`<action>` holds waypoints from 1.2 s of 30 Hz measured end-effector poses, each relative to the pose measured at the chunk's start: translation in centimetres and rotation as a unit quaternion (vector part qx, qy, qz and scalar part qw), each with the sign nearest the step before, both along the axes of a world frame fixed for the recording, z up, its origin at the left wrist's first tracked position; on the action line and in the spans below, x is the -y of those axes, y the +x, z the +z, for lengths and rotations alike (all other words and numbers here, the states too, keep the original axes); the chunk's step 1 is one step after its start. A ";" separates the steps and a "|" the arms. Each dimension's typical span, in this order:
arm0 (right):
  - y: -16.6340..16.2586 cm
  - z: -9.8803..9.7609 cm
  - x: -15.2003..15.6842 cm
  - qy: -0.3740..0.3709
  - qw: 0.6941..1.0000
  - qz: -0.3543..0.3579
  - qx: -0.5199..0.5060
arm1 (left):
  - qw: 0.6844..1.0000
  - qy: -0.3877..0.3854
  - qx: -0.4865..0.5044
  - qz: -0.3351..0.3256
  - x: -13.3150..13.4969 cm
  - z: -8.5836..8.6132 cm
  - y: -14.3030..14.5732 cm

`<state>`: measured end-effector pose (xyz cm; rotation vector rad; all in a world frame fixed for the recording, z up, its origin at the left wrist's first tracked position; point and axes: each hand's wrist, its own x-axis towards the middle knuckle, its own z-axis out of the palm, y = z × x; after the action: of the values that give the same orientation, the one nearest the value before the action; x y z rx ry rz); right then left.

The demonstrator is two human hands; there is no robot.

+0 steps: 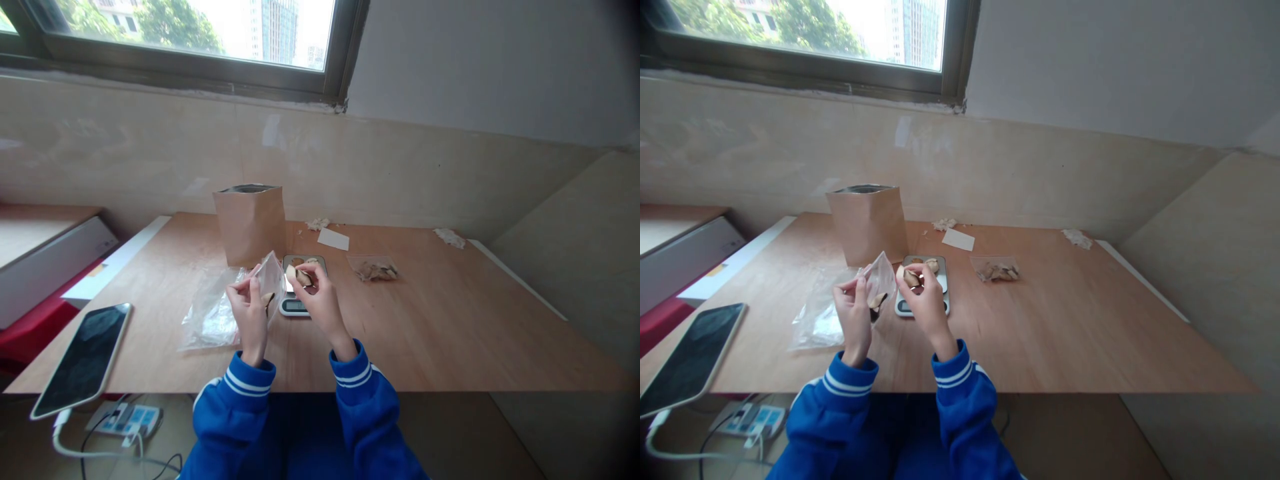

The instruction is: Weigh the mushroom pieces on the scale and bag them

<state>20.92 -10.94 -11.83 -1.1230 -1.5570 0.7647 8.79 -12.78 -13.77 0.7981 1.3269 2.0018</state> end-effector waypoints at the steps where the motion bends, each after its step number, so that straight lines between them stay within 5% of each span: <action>1: -0.3 0.7 0.4 -0.010 1.000 0.025 -0.011 | 1.000 -0.001 -0.010 0.000 0.1 0.1 0.1; 6: -2.2 2.6 1.9 -0.013 0.994 0.079 0.073 | 1.000 0.000 -0.022 -0.021 0.8 0.7 0.6; 16: -2.6 2.3 2.1 -0.066 0.975 0.147 0.152 | 0.997 0.057 -0.001 -0.051 1.4 1.0 0.2; 26: -3.3 1.7 2.7 -0.011 0.944 0.088 0.317 | 0.997 0.056 0.013 -0.043 1.5 0.7 0.1; 31: -2.6 2.2 2.6 0.063 0.974 0.098 0.195 | 0.997 0.048 0.052 -0.025 1.2 0.6 0.0; 34: -1.8 1.8 0.6 0.093 0.991 -0.006 0.099 | 0.996 0.045 0.071 -0.018 0.8 0.6 -0.2; 36: -1.4 0.7 -1.6 0.095 0.984 -0.078 0.133 | 0.997 0.032 0.073 -0.022 0.6 0.6 -0.4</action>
<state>19.54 -9.30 -11.16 -1.2230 -1.6988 0.3639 8.37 -13.38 -13.17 0.6881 1.1579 2.0364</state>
